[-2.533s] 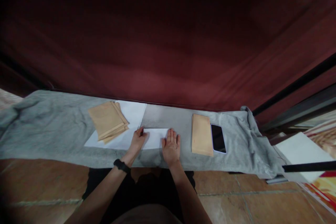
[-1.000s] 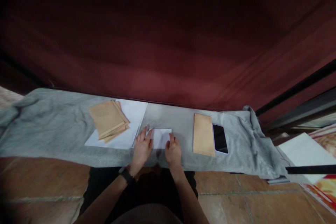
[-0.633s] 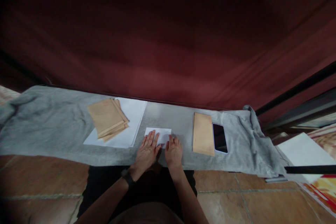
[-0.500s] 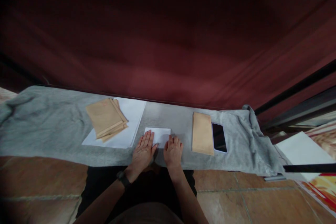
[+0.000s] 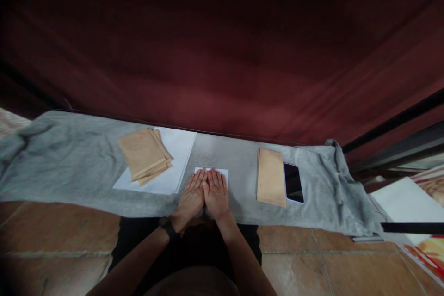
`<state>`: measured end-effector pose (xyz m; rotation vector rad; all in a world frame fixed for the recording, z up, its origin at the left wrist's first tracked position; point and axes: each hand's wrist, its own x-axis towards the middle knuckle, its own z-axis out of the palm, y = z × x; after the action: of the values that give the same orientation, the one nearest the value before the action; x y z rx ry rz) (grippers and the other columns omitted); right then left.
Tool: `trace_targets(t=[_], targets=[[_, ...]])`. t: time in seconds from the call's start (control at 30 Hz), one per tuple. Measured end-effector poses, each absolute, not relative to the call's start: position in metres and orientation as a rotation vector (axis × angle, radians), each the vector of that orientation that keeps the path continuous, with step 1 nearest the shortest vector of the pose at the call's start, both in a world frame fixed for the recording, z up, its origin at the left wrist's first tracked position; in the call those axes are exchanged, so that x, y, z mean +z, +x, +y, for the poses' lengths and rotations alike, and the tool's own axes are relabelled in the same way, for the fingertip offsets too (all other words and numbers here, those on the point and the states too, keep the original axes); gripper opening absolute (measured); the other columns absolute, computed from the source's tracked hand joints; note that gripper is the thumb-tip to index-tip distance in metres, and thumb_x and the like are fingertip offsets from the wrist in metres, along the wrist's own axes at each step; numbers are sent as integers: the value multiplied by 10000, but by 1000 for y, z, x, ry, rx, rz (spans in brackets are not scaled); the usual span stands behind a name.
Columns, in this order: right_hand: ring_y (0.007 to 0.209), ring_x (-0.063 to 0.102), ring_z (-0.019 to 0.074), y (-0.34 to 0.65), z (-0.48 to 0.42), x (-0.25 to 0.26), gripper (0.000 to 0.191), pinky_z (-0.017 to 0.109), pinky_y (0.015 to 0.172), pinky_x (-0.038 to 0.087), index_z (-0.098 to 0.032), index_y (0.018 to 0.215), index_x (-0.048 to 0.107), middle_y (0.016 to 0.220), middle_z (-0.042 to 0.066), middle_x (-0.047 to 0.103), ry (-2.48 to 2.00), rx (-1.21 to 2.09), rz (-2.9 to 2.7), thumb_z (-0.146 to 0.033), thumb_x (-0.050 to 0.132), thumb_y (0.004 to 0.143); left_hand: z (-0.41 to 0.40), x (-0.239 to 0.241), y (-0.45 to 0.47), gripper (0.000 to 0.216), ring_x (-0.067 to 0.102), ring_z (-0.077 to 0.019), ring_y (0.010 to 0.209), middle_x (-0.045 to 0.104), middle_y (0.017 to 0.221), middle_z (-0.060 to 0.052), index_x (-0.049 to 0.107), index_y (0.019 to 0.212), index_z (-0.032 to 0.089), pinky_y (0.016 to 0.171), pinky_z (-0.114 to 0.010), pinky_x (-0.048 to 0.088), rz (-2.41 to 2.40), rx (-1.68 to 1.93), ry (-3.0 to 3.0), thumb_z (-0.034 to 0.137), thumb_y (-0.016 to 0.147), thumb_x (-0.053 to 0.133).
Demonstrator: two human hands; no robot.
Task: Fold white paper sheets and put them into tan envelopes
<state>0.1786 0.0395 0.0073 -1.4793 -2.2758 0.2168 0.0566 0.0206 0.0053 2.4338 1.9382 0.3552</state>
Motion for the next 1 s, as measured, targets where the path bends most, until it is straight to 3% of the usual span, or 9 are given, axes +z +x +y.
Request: trace_targets(t=[0.13, 0.33, 0.67, 1.0], targets=[[1480, 344, 249, 186, 39, 5, 487, 502, 1207, 266, -144, 1516, 422, 1557, 128, 442, -1522, 151, -2289, -271, 325, 1056, 21, 5, 55, 617, 249, -257, 1520, 364, 1598, -154, 289, 1568, 98, 1238, -502, 226, 1951, 422, 2426, 164, 955, 329], [1490, 310, 284, 198, 39, 2, 524, 500, 1202, 253, -79, 1529, 383, 1588, 173, 376, -1584, 57, -2293, -276, 335, 1046, 24, 12, 48, 579, 231, -313, 1523, 311, 1621, -161, 394, 1534, 160, 1234, -536, 185, 1920, 435, 2417, 344, 987, 435], [1469, 338, 303, 212, 35, -9, 600, 510, 1177, 288, -36, 1543, 325, 1581, 225, 368, -1649, -34, -2211, -382, 327, 1052, 27, 12, 42, 622, 209, -312, 1532, 275, 1644, -137, 393, 1534, 229, 1232, -540, 148, 1914, 445, 2388, 452, 964, 500], [1461, 361, 301, 218, 33, -14, 596, 503, 1185, 285, -33, 1541, 333, 1572, 220, 385, -1681, -92, -2208, -370, 347, 1050, 25, 10, 38, 740, 231, -303, 1525, 288, 1624, -195, 314, 1553, 86, 1244, -497, 155, 1994, 324, 2402, 566, 993, 367]])
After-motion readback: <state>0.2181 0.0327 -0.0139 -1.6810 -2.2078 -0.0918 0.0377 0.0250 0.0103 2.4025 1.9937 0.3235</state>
